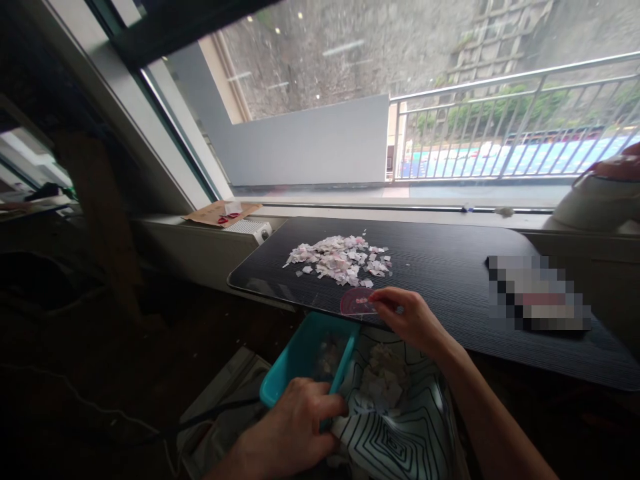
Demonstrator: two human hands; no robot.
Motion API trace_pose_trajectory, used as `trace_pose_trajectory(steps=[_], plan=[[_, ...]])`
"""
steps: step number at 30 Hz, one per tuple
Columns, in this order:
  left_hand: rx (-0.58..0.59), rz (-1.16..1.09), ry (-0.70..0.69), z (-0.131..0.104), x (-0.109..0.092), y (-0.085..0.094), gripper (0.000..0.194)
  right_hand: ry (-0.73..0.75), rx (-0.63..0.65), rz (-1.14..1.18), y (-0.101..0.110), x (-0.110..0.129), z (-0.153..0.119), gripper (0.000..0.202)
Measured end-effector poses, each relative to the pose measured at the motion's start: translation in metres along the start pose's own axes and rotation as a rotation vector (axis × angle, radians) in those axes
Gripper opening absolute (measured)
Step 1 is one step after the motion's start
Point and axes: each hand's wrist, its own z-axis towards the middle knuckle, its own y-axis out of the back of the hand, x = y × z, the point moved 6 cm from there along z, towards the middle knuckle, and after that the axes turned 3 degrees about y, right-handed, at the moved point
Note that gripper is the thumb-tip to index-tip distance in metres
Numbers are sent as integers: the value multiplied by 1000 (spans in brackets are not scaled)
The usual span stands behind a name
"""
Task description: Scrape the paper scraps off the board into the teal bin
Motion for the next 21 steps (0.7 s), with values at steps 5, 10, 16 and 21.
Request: trace_pose_trajectory(steps=[5,10,16,21], plan=[[23,-44,22,-3,2,-2,13,-164,-396,-106,25,-35,12,28],[61,-72,35,-1,4,-4,14,-178,-499,-175,28,-46,11,27],[48,-87,61,-2,5,-3,8,-10,-390,-313,19,-26,10,24],[75,-110,55,-2,5,-4,10,-75,-530,-377,26,-28,6,23]])
